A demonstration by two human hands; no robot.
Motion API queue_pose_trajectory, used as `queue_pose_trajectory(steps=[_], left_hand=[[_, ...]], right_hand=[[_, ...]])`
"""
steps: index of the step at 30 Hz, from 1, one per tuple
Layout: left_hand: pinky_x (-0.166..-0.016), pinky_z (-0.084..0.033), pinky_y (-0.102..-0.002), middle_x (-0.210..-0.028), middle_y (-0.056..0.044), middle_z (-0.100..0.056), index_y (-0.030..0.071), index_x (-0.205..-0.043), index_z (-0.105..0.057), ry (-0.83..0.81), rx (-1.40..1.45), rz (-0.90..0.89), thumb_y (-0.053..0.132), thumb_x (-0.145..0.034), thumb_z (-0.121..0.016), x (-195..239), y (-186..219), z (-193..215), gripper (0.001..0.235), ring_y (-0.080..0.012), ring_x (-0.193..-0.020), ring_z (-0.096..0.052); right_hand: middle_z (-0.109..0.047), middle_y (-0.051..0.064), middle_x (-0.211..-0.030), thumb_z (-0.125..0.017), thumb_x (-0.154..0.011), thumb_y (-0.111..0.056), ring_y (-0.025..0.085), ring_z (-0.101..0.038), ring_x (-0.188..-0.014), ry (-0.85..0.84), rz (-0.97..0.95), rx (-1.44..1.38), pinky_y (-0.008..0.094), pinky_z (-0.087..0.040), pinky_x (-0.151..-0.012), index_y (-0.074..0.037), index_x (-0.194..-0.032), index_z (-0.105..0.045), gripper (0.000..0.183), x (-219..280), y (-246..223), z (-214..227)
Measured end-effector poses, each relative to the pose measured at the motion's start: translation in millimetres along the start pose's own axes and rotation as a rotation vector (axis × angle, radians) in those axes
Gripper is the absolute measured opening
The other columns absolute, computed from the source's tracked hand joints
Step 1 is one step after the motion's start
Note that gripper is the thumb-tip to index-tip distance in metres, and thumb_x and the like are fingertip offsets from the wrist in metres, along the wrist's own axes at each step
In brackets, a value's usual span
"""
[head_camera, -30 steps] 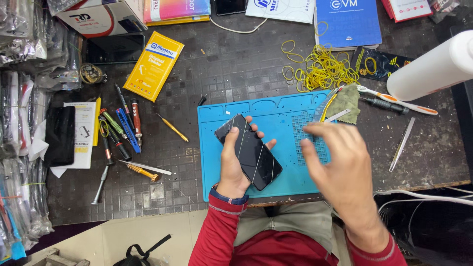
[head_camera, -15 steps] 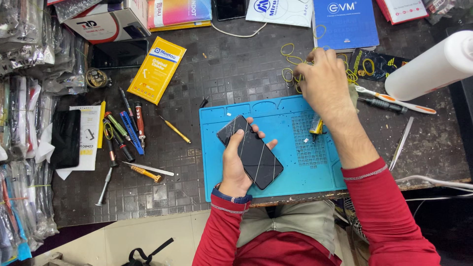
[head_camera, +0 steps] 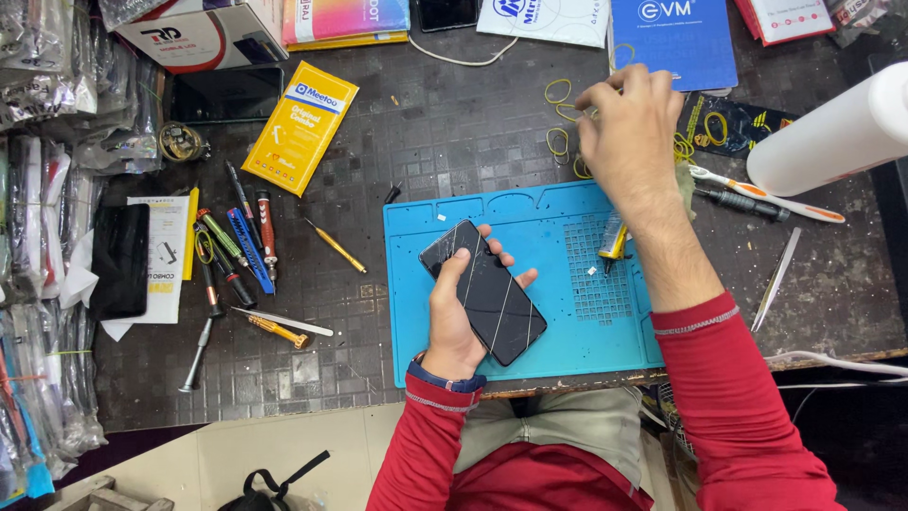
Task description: The person secures a smartphone with rubber bands, applies adhesive to the edges, and uses a metal tool to pry and clean the device's seams. They then use a toothbrush to scrub the phone's surface and edges.
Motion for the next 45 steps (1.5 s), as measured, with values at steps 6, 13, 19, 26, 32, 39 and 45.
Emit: queue_pose_trajectory(steps=[6, 13, 19, 26, 32, 39, 45], left_hand=[[-0.1, -0.053, -0.058, -0.106, -0.007, -0.06, 0.006, -0.135, -0.055, -0.006, 0.001, 0.004, 0.031, -0.101, -0.053, 0.0, 0.1, 0.6, 0.042, -0.0194, -0.099, -0.06], [-0.098, -0.054, -0.058, -0.11, -0.011, -0.063, 0.002, -0.138, -0.054, -0.011, -0.018, 0.016, 0.047, -0.102, -0.045, 2.0, 0.6, -0.2, 0.058, -0.024, -0.104, -0.063], [-0.094, -0.055, -0.061, -0.114, -0.018, -0.065, -0.002, -0.138, -0.056, -0.035, 0.028, 0.043, 0.066, -0.1, -0.026, 3.2, 2.4, -1.8, 0.083, -0.0316, -0.106, -0.065], [-0.092, -0.055, -0.063, -0.118, -0.022, -0.066, -0.004, -0.14, -0.054, -0.051, 0.058, 0.069, 0.067, -0.094, -0.026, 8.8, 7.2, -3.3, 0.088, -0.0344, -0.107, -0.066], [-0.095, -0.055, -0.061, -0.128, -0.027, -0.063, -0.004, -0.147, -0.049, -0.219, -0.001, 0.131, 0.063, -0.103, -0.026, 9.8, 1.7, -5.4, 0.084, -0.038, -0.113, -0.065], [-0.098, -0.055, -0.063, -0.138, -0.029, -0.058, -0.004, -0.15, -0.044, -0.252, -0.062, 0.202, 0.057, -0.109, -0.025, 11.0, -4.6, -5.1, 0.077, -0.045, -0.121, -0.063], [-0.092, -0.058, -0.06, -0.137, -0.025, -0.061, -0.003, -0.151, -0.042, -0.202, 0.023, 0.228, 0.069, -0.103, -0.017, 13.3, -1.4, -7.5, 0.09, -0.0434, -0.117, -0.066]], right_hand=[[-0.062, 0.009, -0.113, -0.084, -0.084, -0.018, 0.034, -0.05, -0.115, -0.15, 0.04, -0.027, 0.05, -0.038, -0.098, -0.018, -0.1, -0.081, 0.016, -13.6, -6.0, -21.8], [-0.062, 0.01, -0.111, -0.076, -0.092, -0.021, 0.032, -0.051, -0.112, -0.156, 0.135, 0.208, 0.051, -0.038, -0.096, -0.009, -0.1, -0.075, 0.015, -13.7, -7.4, -42.4], [-0.063, 0.013, -0.107, -0.071, -0.082, -0.016, 0.032, -0.053, -0.106, -0.2, 0.134, 0.422, 0.049, -0.038, -0.093, -0.002, -0.102, -0.068, 0.024, -11.2, -8.7, -43.9], [-0.067, 0.017, -0.099, -0.068, -0.104, -0.006, 0.038, -0.063, -0.097, -0.07, 0.007, -0.103, 0.05, -0.049, -0.086, 0.002, -0.11, -0.063, 0.011, -17.5, -13.2, 2.3], [-0.072, 0.015, -0.097, -0.069, -0.094, -0.002, 0.03, -0.072, -0.093, -0.192, -0.064, -0.462, 0.041, -0.056, -0.083, 0.0, -0.111, -0.067, 0.017, -12.1, -51.1, 46.1], [-0.072, 0.01, -0.094, -0.074, -0.089, -0.004, 0.03, -0.066, -0.093, -0.222, 0.202, -0.588, 0.041, -0.053, -0.082, -0.006, -0.102, -0.071, 0.013, 8.7, -106.6, 65.8], [-0.072, 0.002, -0.092, -0.076, -0.085, -0.009, 0.025, -0.064, -0.089, -0.303, 0.35, -0.615, 0.04, -0.049, -0.08, -0.011, -0.106, -0.074, 0.022, 22.6, -123.0, 71.3]])
Point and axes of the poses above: each hand's wrist, its own x-axis away from the middle knuckle, its own z-axis out of the back of the hand, y = z × x, the point moved 1 cm from there along -x, towards the middle knuckle
